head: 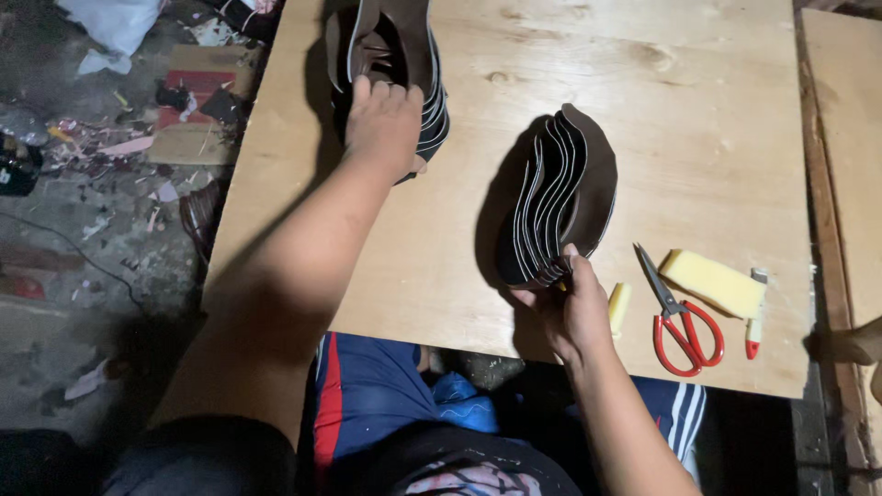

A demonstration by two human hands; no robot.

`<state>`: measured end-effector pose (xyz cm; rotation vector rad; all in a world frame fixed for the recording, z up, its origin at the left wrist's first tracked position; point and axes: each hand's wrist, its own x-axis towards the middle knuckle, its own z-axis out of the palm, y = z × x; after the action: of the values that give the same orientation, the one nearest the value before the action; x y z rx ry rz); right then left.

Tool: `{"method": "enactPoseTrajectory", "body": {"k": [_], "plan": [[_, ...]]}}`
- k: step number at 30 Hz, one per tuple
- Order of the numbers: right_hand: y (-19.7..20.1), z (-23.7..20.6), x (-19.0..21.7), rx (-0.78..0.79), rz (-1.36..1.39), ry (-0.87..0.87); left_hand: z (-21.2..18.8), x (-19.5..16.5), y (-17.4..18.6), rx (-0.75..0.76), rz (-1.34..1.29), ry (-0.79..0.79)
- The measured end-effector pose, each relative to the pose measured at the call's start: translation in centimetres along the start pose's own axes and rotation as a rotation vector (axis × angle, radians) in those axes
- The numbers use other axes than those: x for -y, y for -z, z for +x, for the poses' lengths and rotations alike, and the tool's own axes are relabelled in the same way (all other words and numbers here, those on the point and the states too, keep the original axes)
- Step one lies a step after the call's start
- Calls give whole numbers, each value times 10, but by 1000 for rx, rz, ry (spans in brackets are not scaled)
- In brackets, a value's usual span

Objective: The person sits at a workbench handling a shoe upper, fitting foam pieces inside it and pressing the parts together. They then use a brush to apply glue from a container onto the edges of the shoe upper and other stacked shoe components, setting pieces aside as they finish.

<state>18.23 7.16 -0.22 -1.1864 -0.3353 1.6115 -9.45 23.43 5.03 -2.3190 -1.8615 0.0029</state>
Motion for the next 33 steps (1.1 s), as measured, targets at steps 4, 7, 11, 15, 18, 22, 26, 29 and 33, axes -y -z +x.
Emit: {"method": "enactPoseTrajectory", "body": {"k": [4,7,11,15,18,22,26,29,33], "plan": [[1,6,0,2,-58,14,-11,0,-19,-237,-76,24],[5,8,0,19,-93,5,-30,8,-26,-421,-216,-14],[15,16,2,-20,-187,31,-57,19,-18,-535,-455,24],[37,28,18,20,-224,-15,-89,14,14,-462,-1060,174],[37,37,12,-28,-420,93,-159,61,46,-382,-1802,137],[38,53,18,-169,-671,374,-239,72,42,-335,-2317,35],[39,49,30,-283,-1073,902,-282,57,16,-303,-2257,455],[30,11,32,-266,-1215,1313,-291,41,1,-293,-2352,433],[-13,-42,30,188,-882,642,-284,26,-10,-197,-2513,217]]}}
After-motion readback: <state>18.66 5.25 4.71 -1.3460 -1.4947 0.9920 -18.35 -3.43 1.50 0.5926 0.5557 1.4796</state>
